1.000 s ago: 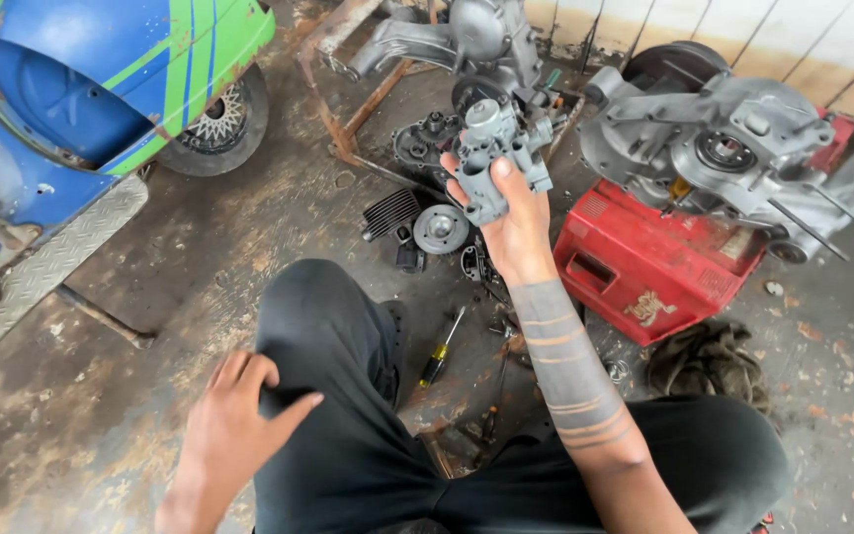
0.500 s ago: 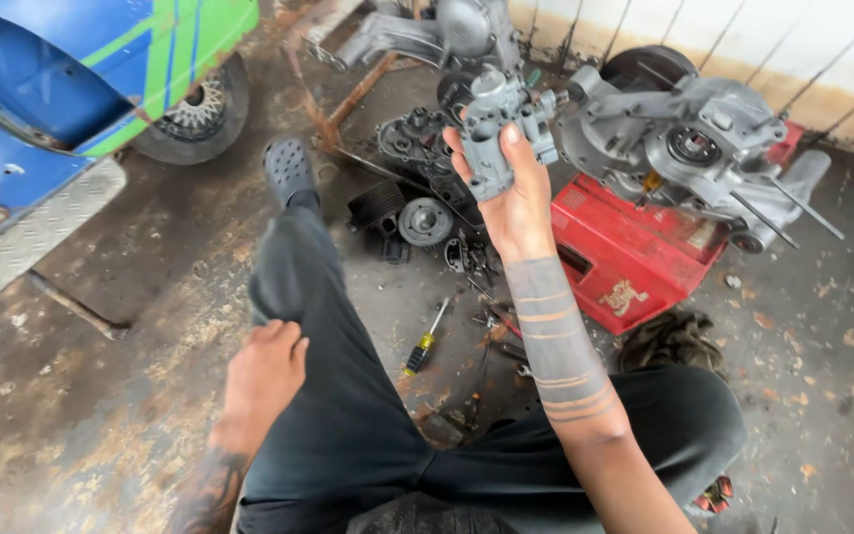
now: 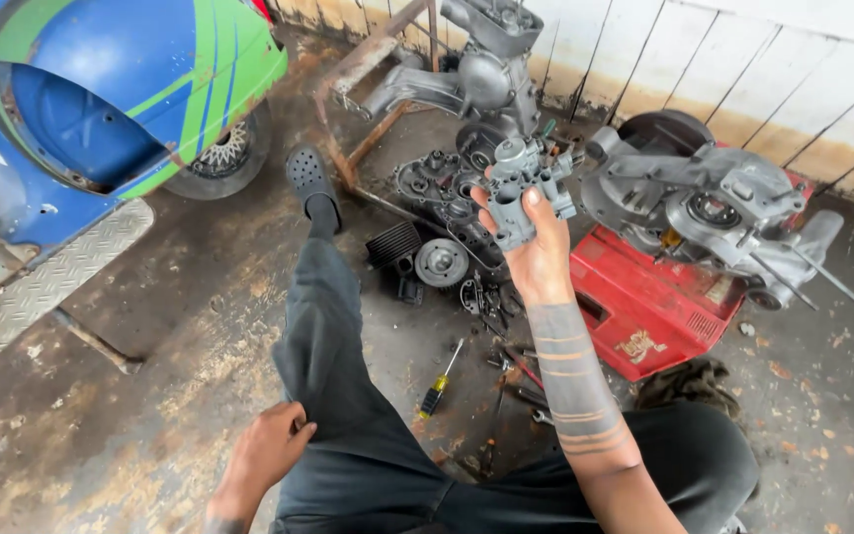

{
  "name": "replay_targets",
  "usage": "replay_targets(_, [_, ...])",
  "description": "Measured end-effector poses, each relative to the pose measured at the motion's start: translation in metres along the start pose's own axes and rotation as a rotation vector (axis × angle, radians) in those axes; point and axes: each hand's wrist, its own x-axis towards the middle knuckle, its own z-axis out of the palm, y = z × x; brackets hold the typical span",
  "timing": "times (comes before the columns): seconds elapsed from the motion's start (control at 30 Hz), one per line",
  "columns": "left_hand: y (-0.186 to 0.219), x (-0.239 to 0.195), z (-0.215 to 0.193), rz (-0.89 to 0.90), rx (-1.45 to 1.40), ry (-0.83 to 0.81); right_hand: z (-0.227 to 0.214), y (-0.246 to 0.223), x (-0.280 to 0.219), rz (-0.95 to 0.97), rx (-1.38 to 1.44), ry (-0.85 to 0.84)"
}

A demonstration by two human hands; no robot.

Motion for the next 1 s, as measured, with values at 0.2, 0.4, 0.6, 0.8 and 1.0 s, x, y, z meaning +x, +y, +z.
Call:
replay_targets(0.2, [0.038,-0.038,-0.052,0.307,-0.451,0.274,0.027,0.014,-0.003,0.039,0.024,-0.121])
replay_targets(0.4, [0.137,-0.034,-0.140,0.734,-0.806,0.189,0.056,0.022,-0.023,0.085,-0.032,-0.101])
replay_targets(0.6, [0.223,0.014,-0.156,0.787,-1.073,-0.026,0.060,0.043,-0.035,-0.114,-0.105,-0.029])
replay_targets(0.8, [0.254,0.056,-0.111,0.824,-1.265,0.023,0.028,0.081,-0.026,-0.359,-0.526,0.076])
replay_targets(1.0, [0.195,0.147,-0.020,0.975,-1.800,-0.418,0.064,0.078,-0.021,-0.421,-0.999,0.007])
